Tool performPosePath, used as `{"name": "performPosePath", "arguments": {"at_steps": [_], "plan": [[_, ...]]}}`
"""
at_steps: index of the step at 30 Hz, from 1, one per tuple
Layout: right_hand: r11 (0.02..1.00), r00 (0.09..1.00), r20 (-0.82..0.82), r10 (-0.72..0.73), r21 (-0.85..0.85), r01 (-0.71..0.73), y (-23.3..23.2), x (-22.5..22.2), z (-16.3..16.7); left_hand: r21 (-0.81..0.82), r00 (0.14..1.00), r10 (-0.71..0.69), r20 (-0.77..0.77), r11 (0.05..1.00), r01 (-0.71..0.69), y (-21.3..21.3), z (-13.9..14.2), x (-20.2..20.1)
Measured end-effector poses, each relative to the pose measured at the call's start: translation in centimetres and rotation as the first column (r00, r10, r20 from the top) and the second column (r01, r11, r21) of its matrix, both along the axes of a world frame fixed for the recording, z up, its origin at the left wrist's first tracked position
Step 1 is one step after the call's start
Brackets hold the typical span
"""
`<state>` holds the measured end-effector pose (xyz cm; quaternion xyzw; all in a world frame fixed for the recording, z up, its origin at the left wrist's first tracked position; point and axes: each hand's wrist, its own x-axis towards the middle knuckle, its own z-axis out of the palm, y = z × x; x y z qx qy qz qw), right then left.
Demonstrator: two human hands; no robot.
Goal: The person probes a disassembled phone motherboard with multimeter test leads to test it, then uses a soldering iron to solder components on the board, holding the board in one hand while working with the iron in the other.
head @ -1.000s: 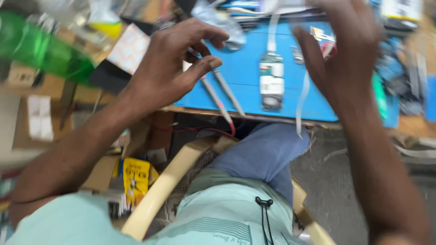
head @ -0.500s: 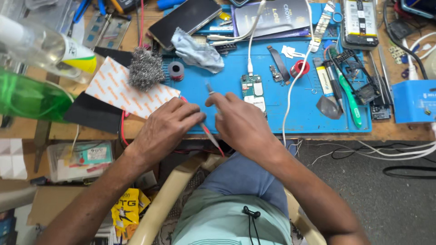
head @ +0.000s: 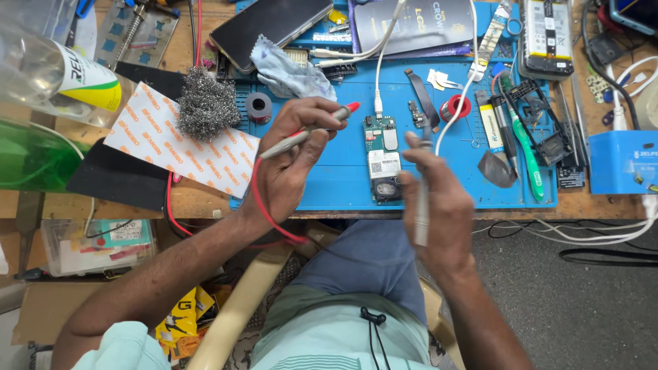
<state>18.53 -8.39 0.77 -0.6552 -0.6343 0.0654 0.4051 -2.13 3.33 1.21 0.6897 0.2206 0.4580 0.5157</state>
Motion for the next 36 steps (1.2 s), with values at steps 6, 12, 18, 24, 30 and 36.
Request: {"name": "performPosePath", "arguments": {"at_steps": [6, 12, 18, 24, 30, 36], "plan": [[0.996, 0.995, 0.051, 0.086, 0.016, -0.087, 0.2, -1.3, 1.1, 0.072, 0.995, 0.021, -0.095, 0.997, -0.014, 1.4, -0.2, 0.3], [0.996, 0.875, -0.48, 0.064, 0.087, -0.026, 1.9, 2.3, -0.8, 0.171, 0.969, 0.051, -0.243, 0.985, -0.009, 2.0, -0.1, 0.8], [0.997, 0.874, -0.479, 0.08, 0.021, -0.08, 4.3, 3.2, -0.7, 0.203, 0.982, -0.064, -0.176, 0.974, 0.1, 2.9, 0.0, 1.6], [0.983, 0.977, -0.112, 0.18, 0.049, -0.175, 5.9, 3.3, 0.7, 0.254, 0.971, -0.029, -0.238, 0.963, 0.091, 3.5, -0.5, 2.1], [0.992, 0.992, -0.101, 0.078, -0.094, -0.087, 5.9, 2.7, 0.6, 0.341, 0.962, 0.011, -0.271, 0.936, 0.086, 3.8, -0.8, 2.1], [0.988, 0.988, -0.045, 0.15, -0.017, -0.151, 6.2, 2.7, 0.3, 0.333, 0.943, -0.006, -0.332, 0.935, 0.123, 4.0, -0.9, 2.1]]}}
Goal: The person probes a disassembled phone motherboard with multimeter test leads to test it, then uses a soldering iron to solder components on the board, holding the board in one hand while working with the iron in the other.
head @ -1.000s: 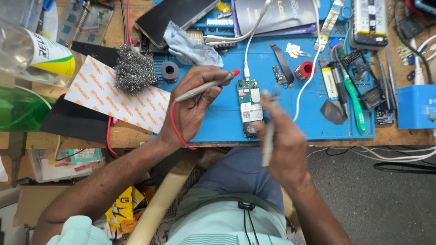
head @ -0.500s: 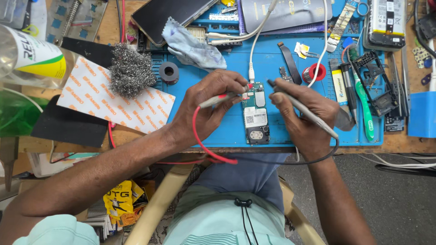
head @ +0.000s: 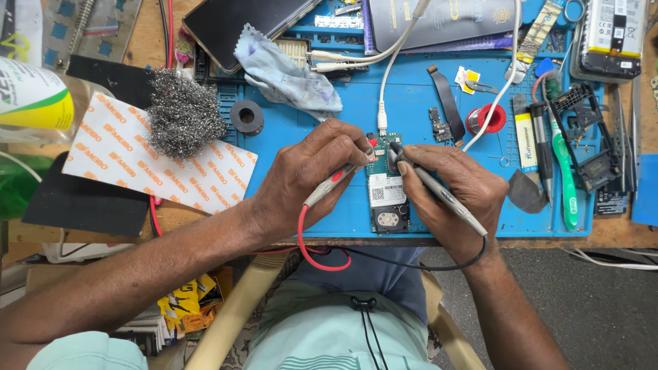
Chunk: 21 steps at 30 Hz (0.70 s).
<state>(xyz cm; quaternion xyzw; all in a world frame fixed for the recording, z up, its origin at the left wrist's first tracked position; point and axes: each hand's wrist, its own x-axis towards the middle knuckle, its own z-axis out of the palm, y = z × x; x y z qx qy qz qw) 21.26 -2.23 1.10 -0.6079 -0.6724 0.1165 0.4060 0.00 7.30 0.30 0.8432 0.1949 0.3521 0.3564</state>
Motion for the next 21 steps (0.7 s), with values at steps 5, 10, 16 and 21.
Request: {"name": "performPosePath", "arguments": {"at_steps": [5, 10, 16, 21], "plan": [[1.0, 1.0, -0.007, 0.009, -0.022, -0.009, 0.07, 0.15, -0.48, 0.004, 1.0, -0.026, -0.004, 1.0, 0.026, 0.06, 0.03, -0.04], [0.999, 1.0, 0.014, 0.0, -0.047, 0.001, 0.07, 0.28, -0.77, 0.001, 0.999, -0.032, -0.02, 0.999, 0.032, 0.04, 0.17, -0.06], [1.0, 1.0, 0.003, 0.008, -0.015, -0.008, 0.13, 0.14, -0.76, -0.021, 0.999, -0.036, -0.018, 0.999, 0.036, 0.05, 0.17, -0.04], [1.0, 1.0, 0.016, 0.0, -0.024, 0.0, 0.18, 0.12, -0.86, -0.019, 0.999, -0.044, -0.014, 0.999, 0.043, 0.13, 0.0, 0.02]]}}
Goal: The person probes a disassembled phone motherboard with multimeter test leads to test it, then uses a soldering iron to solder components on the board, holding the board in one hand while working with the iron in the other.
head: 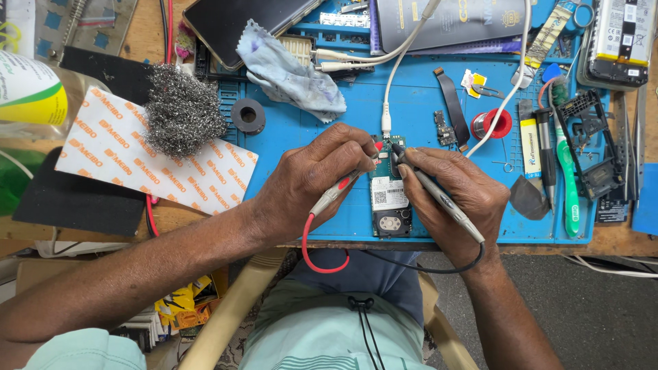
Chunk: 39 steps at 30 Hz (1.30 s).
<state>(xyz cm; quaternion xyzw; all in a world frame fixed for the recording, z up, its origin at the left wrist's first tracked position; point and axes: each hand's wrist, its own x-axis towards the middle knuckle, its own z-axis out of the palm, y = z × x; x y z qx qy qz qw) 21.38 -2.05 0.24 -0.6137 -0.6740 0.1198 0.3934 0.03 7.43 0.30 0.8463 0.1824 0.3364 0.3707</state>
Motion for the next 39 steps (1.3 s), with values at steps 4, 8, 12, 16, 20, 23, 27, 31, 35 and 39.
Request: {"name": "performPosePath", "arguments": {"at_steps": [4, 8, 12, 16, 20, 23, 27, 31, 35, 39], "plan": [[1.0, 1.0, 0.021, -0.002, -0.004, 0.002, -0.04, 0.04, 0.0, 0.006, 1.0, 0.002, -0.004, 1.0, -0.002, 0.0, -0.09, 0.01], [1.0, 1.0, 0.017, 0.003, -0.005, -0.003, -0.05, 0.05, 0.07, 0.009, 1.0, -0.006, -0.006, 1.0, 0.006, -0.01, -0.07, -0.01], [1.0, 1.0, 0.014, 0.004, -0.01, -0.003, -0.1, 0.07, -0.01, 0.014, 1.0, -0.004, -0.011, 1.0, 0.004, 0.01, -0.04, 0.02], [1.0, 1.0, 0.019, 0.01, 0.0, -0.01, -0.1, 0.14, -0.22, 0.022, 1.0, -0.003, -0.007, 1.0, 0.003, 0.01, -0.08, 0.07], [1.0, 1.0, 0.026, 0.017, 0.004, -0.017, -0.09, 0.2, -0.33, 0.021, 1.0, -0.006, -0.016, 1.0, 0.006, 0.03, -0.12, 0.08], [1.0, 0.999, 0.048, 0.014, -0.001, -0.014, -0.18, 0.22, -0.29, 0.017, 1.0, -0.015, -0.02, 1.0, 0.015, 0.04, -0.1, 0.07], [1.0, 0.997, 0.073, 0.016, 0.001, -0.016, -0.27, 0.25, -0.3, 0.033, 1.0, -0.02, -0.021, 0.999, 0.021, 0.0, -0.01, 0.12], [1.0, 0.997, 0.079, 0.021, 0.001, -0.021, -0.22, 0.28, -0.35, 0.046, 0.999, -0.023, -0.028, 0.999, 0.024, -0.01, 0.07, 0.15], [1.0, 0.997, 0.069, 0.022, 0.007, -0.023, -0.21, 0.23, -0.24, 0.056, 0.999, -0.02, -0.029, 0.998, 0.022, 0.0, 0.11, 0.22], [1.0, 0.998, 0.056, 0.026, 0.014, -0.027, -0.27, 0.17, -0.17, 0.051, 0.999, -0.019, -0.033, 0.998, 0.021, -0.07, 0.05, 0.29]]}}
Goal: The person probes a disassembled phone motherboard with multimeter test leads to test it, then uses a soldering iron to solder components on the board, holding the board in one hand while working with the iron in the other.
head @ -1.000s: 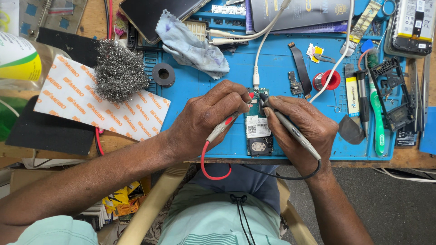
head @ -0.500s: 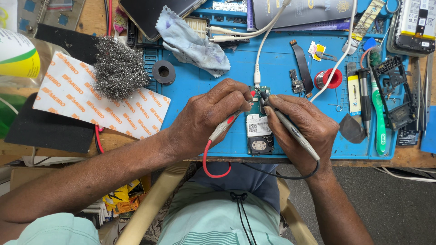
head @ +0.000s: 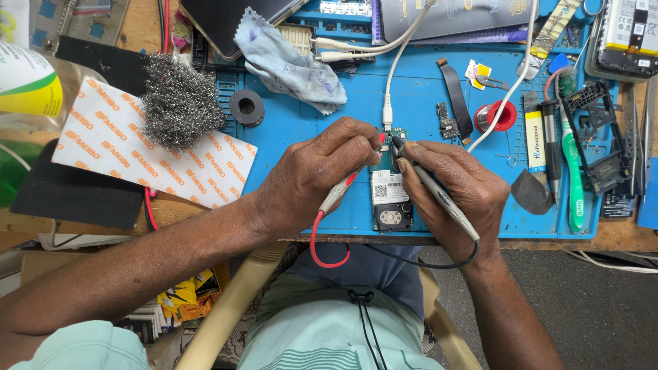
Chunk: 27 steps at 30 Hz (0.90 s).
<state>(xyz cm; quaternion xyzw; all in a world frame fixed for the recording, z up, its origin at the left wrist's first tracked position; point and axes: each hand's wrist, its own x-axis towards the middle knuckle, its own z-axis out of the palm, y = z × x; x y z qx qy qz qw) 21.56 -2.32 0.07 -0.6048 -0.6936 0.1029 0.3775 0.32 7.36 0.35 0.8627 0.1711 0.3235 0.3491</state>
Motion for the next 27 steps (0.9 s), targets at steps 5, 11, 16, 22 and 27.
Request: {"name": "performPosePath", "arguments": {"at_steps": [5, 11, 16, 22, 27], "plan": [[1.0, 1.0, -0.001, 0.008, 0.002, -0.008, -0.1, 0.1, -0.1, 0.023, 1.0, 0.004, -0.029, 1.0, -0.004, -0.1, -0.1, 0.0], [0.999, 0.999, -0.036, -0.028, -0.033, 0.026, 0.0, -0.2, 0.4, 0.03, 0.999, 0.011, -0.047, 1.0, -0.01, -0.2, 0.1, -0.1], [0.999, 0.999, 0.006, -0.034, 0.009, 0.034, 0.0, -0.9, 0.9, 0.102, 0.998, 0.06, -0.031, 0.993, -0.056, -0.5, 0.0, 0.1], [0.999, 0.999, 0.015, -0.039, 0.009, 0.039, -0.2, -0.8, 0.5, 0.103, 0.998, 0.054, -0.033, 0.993, -0.05, -0.7, -0.6, 0.2], [0.999, 0.999, 0.006, -0.034, 0.014, 0.034, -0.4, -0.6, 0.3, 0.119, 0.997, 0.063, -0.038, 0.991, -0.058, -0.7, -0.6, 0.2]]}}
